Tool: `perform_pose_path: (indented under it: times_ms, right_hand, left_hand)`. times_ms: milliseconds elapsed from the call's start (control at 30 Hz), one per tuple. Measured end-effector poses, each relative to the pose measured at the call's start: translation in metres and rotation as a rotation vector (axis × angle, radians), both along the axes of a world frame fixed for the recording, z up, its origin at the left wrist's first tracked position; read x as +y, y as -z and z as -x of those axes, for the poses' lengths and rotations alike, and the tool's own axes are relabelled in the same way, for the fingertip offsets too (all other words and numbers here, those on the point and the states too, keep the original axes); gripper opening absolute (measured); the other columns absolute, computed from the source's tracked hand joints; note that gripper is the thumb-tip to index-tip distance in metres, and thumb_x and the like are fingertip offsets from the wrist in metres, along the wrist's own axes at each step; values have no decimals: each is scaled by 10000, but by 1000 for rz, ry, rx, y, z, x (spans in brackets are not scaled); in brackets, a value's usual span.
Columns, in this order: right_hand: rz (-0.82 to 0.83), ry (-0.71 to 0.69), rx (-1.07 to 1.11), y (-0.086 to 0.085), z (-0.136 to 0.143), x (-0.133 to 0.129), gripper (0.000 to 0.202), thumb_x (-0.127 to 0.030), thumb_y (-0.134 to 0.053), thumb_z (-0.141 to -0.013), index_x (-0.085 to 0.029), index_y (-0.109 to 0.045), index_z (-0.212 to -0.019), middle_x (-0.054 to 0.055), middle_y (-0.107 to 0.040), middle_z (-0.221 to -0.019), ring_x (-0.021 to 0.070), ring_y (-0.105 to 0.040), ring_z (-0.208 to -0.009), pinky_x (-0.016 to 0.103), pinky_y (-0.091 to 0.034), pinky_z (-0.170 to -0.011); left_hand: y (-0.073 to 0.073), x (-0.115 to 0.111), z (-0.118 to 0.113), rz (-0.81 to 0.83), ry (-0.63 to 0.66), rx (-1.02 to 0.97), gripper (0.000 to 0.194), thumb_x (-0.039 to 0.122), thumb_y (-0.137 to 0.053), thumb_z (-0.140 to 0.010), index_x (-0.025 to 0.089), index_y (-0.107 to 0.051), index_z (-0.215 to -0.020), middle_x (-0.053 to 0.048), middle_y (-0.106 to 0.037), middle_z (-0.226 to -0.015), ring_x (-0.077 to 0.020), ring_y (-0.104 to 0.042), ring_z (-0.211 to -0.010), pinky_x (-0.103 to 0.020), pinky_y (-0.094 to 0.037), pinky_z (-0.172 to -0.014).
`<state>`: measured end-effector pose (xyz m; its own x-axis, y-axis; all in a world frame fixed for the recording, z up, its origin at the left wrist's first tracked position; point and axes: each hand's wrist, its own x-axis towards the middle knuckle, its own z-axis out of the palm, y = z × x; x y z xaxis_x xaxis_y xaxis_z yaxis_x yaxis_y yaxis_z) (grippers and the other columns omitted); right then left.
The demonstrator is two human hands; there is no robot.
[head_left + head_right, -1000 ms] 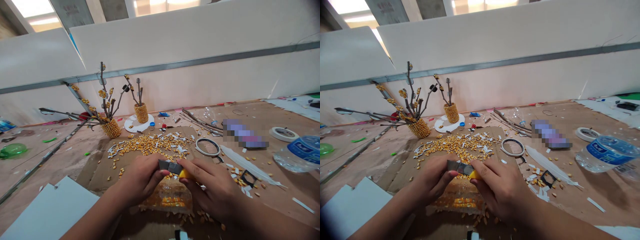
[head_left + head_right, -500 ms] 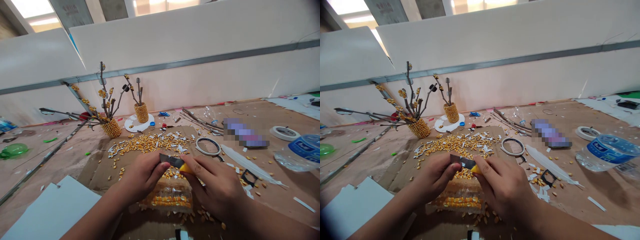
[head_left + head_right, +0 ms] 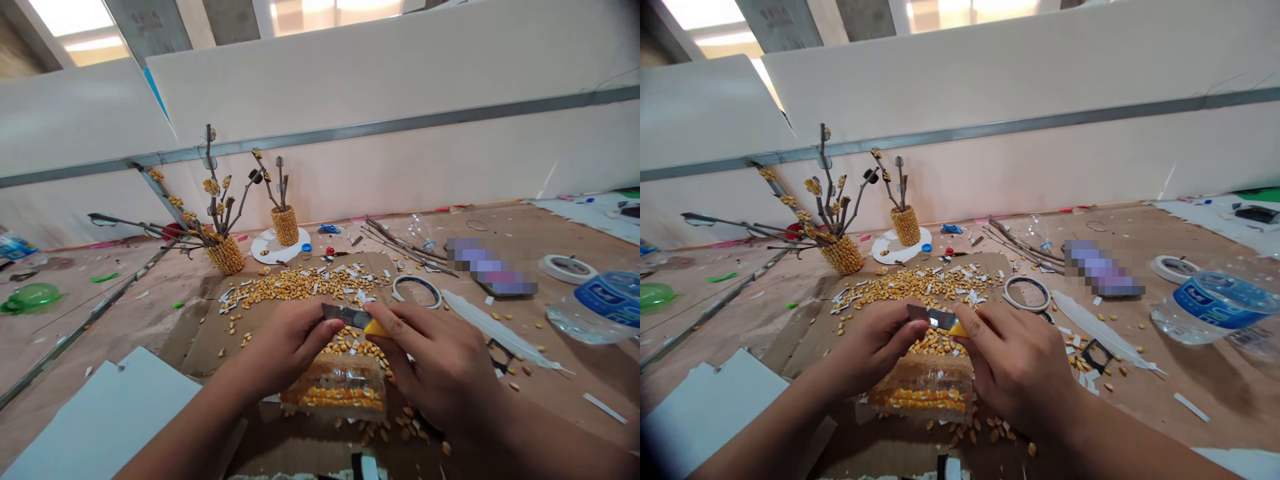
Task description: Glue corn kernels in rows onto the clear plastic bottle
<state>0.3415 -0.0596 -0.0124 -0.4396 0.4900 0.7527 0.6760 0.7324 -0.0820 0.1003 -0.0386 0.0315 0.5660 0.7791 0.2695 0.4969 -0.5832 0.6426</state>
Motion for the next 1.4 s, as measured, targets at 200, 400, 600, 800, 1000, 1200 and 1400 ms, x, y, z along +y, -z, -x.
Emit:
perform_pose_path:
  times_ms: [200,400,600,800,1000,1200,1400]
  right_hand:
    - [88,156,270,-9,-30,32,248,-212,-641,-1041,-243,-745,-1264,52,-792,-897,220,-718,-728,330,-504,-616]
    - [234,6,265,0,-24,33,218,-265,-642,-1033,-243,-715,-1238,73,-819,-1004,236,-767,-800,348,-578,-681]
    - [249,-76,156,1,-7,17,179,-236,-561,-1033,-199,-617,-1198,77,-804,-957,212,-769,-771,305,-553,-646]
    - [189,-149,119,-1,-11,17,141,-260,-558,-1042,-212,-606,-1165,39,-760,-875,181,-714,-692,282,-478,-577]
    - [184,-92,95,5,-12,21,147,-295,-578,-1054,-205,-632,-1158,70,-767,-939,218,-730,-773,326,-514,-668]
    - [335,32,-112,14,-17,36,172,-292,-585,-1058,-189,-722,-1049,96,-748,-976,249,-701,-865,366,-510,-755]
    - [457,38,-235,30,-20,48,135,-309,-739,-976,-193,-778,-1033,99,-760,-989,288,-703,-906,436,-517,-825]
  left_hand:
    - [-5,0,11,122,-17,43,425,412,-439,-1101,202,-521,-742,43,-483,-655,-125,-435,-601,-255,-333,-588]
    - [-8,3,18,139,-60,22,405,431,-449,-1090,189,-621,-815,19,-554,-681,-141,-511,-642,-262,-370,-600]
    - [-7,1,18,106,-35,61,383,399,-468,-1088,183,-651,-830,14,-602,-707,-134,-534,-646,-264,-383,-611]
    - [-5,-3,15,89,2,69,345,371,-483,-1085,185,-633,-836,19,-620,-716,-128,-541,-649,-265,-389,-624]
    - [-4,-1,16,59,-25,77,357,397,-512,-1076,186,-633,-815,23,-589,-697,-127,-514,-639,-262,-370,-613]
    - [-7,-2,17,256,-137,-75,223,370,-720,-907,181,-656,-1007,14,-600,-803,-120,-502,-634,-237,-404,-567]
    - [-12,-8,16,420,-127,-326,684,148,-626,-819,222,-395,-1459,-85,-698,-1134,-131,-627,-735,-257,-528,-642]
